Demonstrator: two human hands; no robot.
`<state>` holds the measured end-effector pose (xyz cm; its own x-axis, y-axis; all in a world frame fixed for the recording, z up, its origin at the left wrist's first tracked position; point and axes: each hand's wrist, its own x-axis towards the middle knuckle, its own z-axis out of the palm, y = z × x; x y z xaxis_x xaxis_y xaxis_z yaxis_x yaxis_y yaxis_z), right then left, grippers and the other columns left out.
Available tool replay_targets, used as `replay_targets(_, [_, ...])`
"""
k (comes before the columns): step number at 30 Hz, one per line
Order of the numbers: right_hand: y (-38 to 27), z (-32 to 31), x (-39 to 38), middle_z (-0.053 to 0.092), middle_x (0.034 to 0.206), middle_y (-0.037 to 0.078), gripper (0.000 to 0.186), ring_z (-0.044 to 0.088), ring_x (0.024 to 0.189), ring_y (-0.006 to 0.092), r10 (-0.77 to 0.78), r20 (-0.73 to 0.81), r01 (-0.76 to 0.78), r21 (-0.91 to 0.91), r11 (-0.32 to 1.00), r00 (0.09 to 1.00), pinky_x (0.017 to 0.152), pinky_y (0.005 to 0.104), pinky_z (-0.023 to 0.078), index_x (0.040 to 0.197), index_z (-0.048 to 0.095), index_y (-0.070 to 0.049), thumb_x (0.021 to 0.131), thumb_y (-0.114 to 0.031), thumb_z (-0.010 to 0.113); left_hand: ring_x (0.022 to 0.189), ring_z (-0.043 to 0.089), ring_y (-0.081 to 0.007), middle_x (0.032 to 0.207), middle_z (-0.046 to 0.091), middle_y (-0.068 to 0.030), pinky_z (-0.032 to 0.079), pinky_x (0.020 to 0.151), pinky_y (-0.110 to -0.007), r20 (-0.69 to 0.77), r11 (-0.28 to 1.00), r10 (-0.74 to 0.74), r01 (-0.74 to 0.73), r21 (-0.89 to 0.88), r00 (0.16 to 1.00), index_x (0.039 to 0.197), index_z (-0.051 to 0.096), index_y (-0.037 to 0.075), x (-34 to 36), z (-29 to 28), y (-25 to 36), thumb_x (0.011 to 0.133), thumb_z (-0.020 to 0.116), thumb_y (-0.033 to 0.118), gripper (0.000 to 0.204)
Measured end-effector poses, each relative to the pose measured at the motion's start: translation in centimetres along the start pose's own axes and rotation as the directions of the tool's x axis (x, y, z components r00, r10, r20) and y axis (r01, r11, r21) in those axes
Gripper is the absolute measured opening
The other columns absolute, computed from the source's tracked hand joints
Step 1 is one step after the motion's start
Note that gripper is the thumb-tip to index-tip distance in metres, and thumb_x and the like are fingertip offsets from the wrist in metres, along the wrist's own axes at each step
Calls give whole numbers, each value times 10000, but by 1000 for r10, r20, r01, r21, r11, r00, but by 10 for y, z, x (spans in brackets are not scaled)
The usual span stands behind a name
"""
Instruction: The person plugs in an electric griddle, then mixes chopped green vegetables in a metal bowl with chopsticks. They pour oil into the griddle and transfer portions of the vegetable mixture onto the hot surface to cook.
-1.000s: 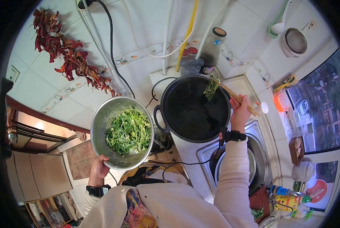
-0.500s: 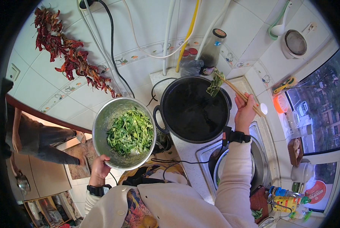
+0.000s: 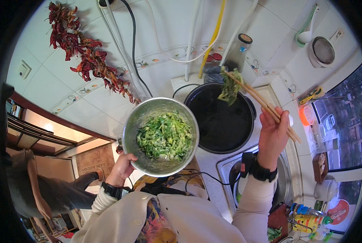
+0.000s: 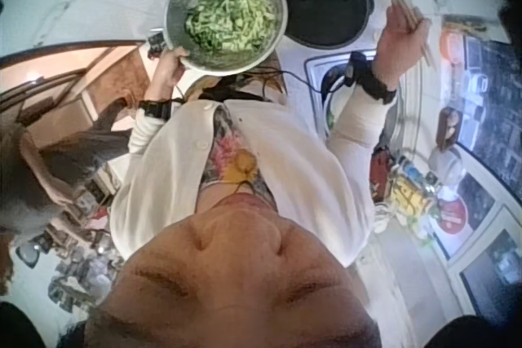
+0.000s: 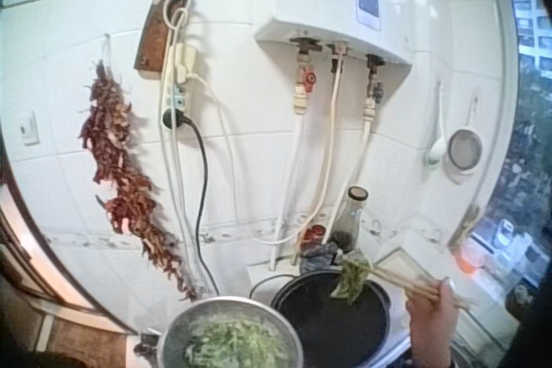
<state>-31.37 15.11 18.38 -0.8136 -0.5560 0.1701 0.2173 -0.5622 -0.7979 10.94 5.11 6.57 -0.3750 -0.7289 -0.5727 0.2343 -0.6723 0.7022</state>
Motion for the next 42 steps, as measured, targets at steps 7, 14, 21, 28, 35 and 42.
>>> replay_targets(7, [10, 25, -79, 654, 955, 150, 313, 665, 823, 258, 217, 157, -223, 26, 974, 964, 695, 340, 563, 995, 568, -20, 976, -297, 424, 752, 629, -271, 989, 560, -155, 598, 619, -402, 77, 995, -89, 84, 60, 993, 1202, 393, -63, 21, 22, -1, 716, 479, -28, 495])
replay_targets(14, [60, 6, -128, 644, 930, 143, 222, 652, 793, 197, 234, 53, -181, -481, 858, 971, 667, 296, 574, 959, 592, 46, 950, -147, 482, 744, 613, -251, 979, 560, -142, 580, 571, -353, 137, 980, -162, 143, 140, 977, 1217, 396, -57, 34, 28, -8, 700, 479, -20, 525])
replay_targets(21, [32, -10, -133, 638, 914, 113, 191, 648, 799, 174, 266, 104, -166, -557, 814, 958, 637, 275, 579, 982, 615, 45, 933, -109, 513, 754, 601, -240, 975, 568, -123, 559, 610, -364, 184, 968, -188, 150, 203, 965, 1198, 424, -47, 35, 25, -11, 685, 490, -6, 519])
replay_targets(28, [-18, -16, -137, 643, 929, 141, 116, 646, 829, 206, 142, 243, 65, -680, 730, 959, 705, 282, 548, 918, 638, 38, 877, -47, 569, 817, 627, -276, 974, 590, -132, 563, 697, -398, 206, 951, -242, 190, 243, 948, 1153, 457, -40, 33, 30, 1, 709, 492, -23, 446])
replay_targets(35, [16, -1, -154, 582, 1142, 106, 452, 446, 1208, 328, 257, 736, 631, -672, 387, 627, 1060, 513, 254, 1099, 617, -109, 690, -232, 764, 554, 614, -270, 841, 614, -162, 543, 420, -358, 221, 945, -191, 118, 304, 956, 1101, 460, -62, 33, 38, 1, 736, 514, 64, 390])
replay_targets(42, [25, -65, -169, 267, 1454, 180, 848, 264, 1336, 376, 160, 548, 495, -824, 276, 821, 1079, 511, 241, 1388, 353, -143, 638, -130, 748, 1018, 570, -349, 1105, 585, -159, 483, 889, -493, 151, 953, -201, 157, 258, 968, 1162, 489, -50, 30, 45, 19, 681, 531, 86, 501])
